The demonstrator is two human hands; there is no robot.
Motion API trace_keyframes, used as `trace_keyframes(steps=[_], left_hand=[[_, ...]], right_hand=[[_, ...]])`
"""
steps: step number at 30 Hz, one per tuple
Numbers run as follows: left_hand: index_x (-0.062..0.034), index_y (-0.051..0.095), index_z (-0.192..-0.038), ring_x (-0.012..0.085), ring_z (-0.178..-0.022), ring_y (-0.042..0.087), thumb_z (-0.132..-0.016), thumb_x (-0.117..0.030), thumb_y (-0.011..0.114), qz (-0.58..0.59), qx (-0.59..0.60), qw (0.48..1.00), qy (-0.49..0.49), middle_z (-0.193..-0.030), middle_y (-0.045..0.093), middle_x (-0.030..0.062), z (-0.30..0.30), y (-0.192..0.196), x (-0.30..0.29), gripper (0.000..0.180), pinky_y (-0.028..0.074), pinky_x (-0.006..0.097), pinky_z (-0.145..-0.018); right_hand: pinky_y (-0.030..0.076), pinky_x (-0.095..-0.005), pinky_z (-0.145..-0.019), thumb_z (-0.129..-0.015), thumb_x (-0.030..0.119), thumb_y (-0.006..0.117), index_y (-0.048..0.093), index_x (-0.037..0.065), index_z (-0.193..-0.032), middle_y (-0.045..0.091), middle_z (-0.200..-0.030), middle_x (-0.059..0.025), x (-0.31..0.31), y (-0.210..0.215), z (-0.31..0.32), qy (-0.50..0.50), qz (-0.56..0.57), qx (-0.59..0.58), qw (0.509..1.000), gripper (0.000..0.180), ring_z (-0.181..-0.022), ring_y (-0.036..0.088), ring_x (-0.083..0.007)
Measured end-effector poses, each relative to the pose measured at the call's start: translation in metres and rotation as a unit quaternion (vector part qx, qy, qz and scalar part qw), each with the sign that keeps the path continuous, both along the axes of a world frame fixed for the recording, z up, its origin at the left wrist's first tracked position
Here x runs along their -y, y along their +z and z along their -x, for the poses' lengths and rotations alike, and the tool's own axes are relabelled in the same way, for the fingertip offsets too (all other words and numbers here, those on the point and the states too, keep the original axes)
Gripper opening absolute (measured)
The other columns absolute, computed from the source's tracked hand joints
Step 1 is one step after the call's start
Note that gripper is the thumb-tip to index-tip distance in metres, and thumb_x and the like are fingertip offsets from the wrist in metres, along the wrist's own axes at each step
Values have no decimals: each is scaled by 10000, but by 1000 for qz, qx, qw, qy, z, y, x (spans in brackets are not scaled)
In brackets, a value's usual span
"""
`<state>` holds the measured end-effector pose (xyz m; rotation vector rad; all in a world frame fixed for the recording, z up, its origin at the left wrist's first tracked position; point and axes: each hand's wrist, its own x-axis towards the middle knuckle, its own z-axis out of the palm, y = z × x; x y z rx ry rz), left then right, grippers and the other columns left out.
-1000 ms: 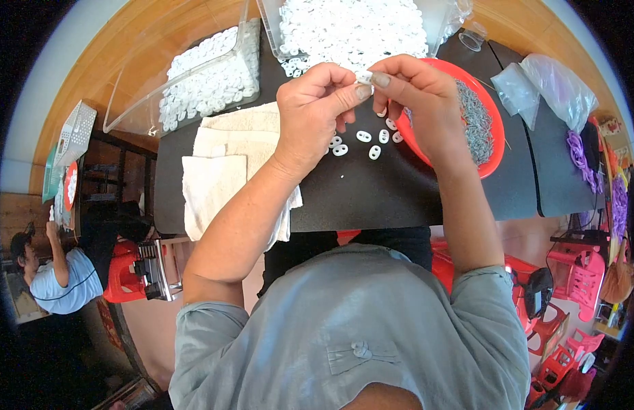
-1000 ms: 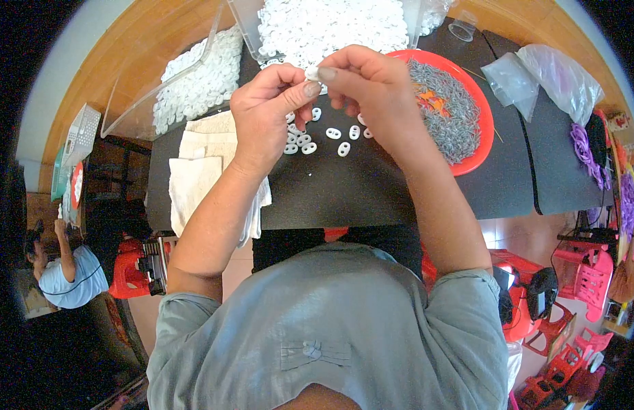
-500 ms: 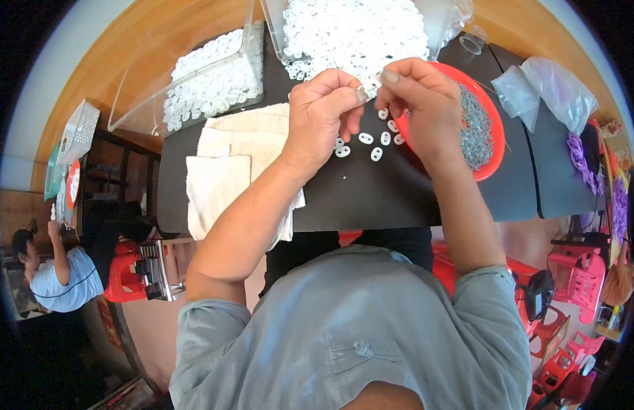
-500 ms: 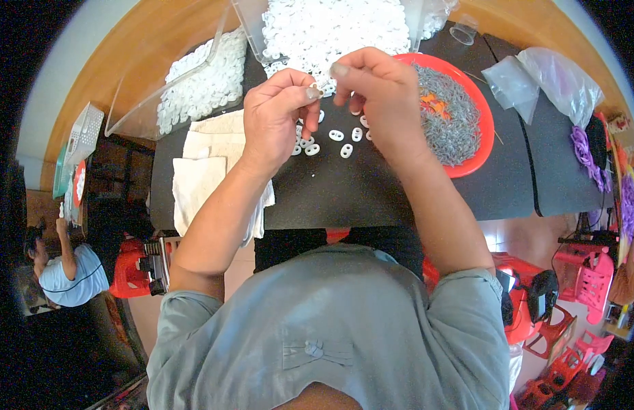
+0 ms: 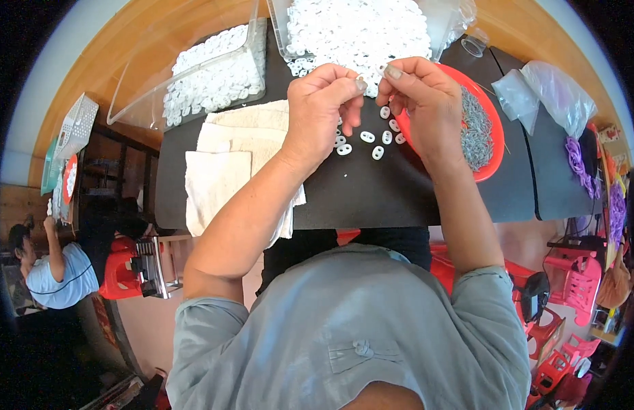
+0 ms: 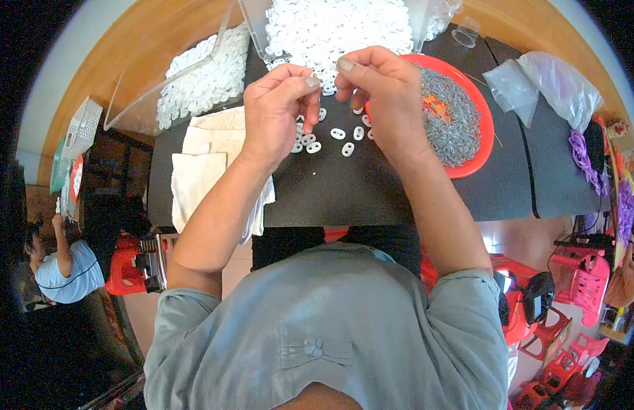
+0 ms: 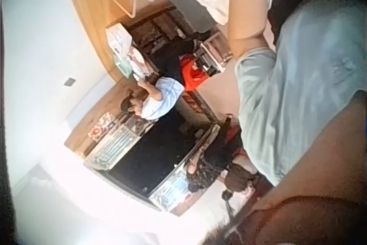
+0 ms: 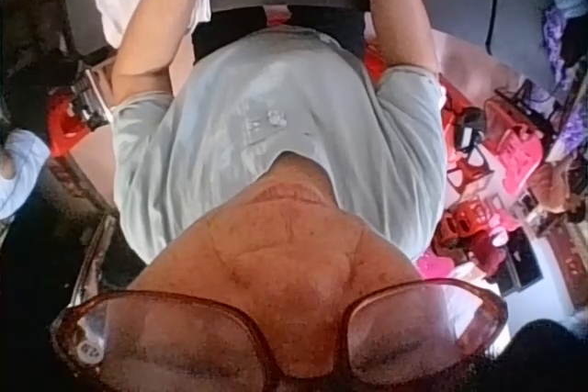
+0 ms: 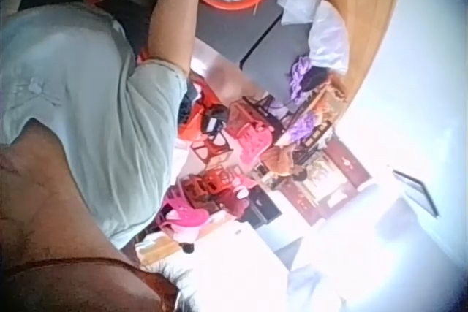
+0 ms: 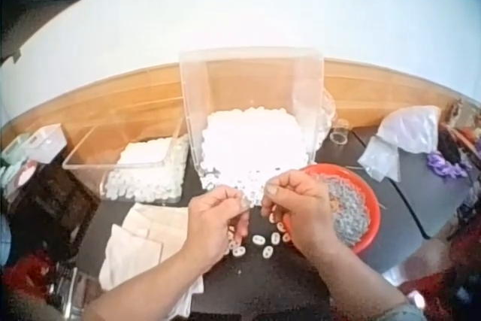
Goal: Assembling small white plastic components by inserting metal pins into them.
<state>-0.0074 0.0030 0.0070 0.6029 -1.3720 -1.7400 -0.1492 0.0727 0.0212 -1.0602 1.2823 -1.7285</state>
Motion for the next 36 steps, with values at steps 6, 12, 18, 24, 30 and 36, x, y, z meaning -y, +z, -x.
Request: trace_keyframes(steps=[6,12,18,24,30,36], left_hand=[[9,607,-844,118,-475,517,-855,-133,617,16,7,1000,4,-630,576,60,0,-1,-2,142,384,232,-410],[-1,609,-825,100,-478,517,-849,-137,618,29,20,999,27,-625,575,47,1,0,-5,138,384,226,-407],[-8,608,-753,65,-464,509,-813,-115,601,40,41,998,33,-600,570,24,0,1,-6,123,381,202,-387],[-15,615,-746,62,-459,505,-809,-118,603,58,58,996,26,-591,569,20,-2,4,-3,121,380,204,-381],[-14,617,-741,61,-465,509,-809,-118,605,56,66,996,30,-588,570,18,-2,3,-2,125,384,207,-383],[-8,622,-730,75,-455,515,-789,-129,610,38,77,996,5,-569,563,25,-4,4,7,135,381,212,-380]], right_hand=[[407,-222,-567,-911,115,576,613,-38,-937,630,-753,-81,2,-1,-1,10,-5,41,999,160,-643,583,-131],[404,-220,-551,-905,122,588,620,-31,-917,628,-742,-78,1,-4,-2,16,-22,22,999,156,-628,582,-129],[394,-205,-526,-896,126,593,627,-20,-901,618,-710,-67,-1,0,0,14,-27,-57,998,150,-605,571,-116],[393,-199,-525,-893,113,577,629,-20,-896,619,-695,-63,-1,2,3,16,-32,-76,996,143,-589,557,-104],[392,-196,-532,-880,96,596,631,-13,-901,633,-716,-54,1,-3,8,-35,-1,-85,996,117,-620,557,-80],[375,-184,-545,-874,65,613,646,7,-946,610,-727,-2,-1,-4,4,-33,16,-235,971,98,-634,504,-37]])
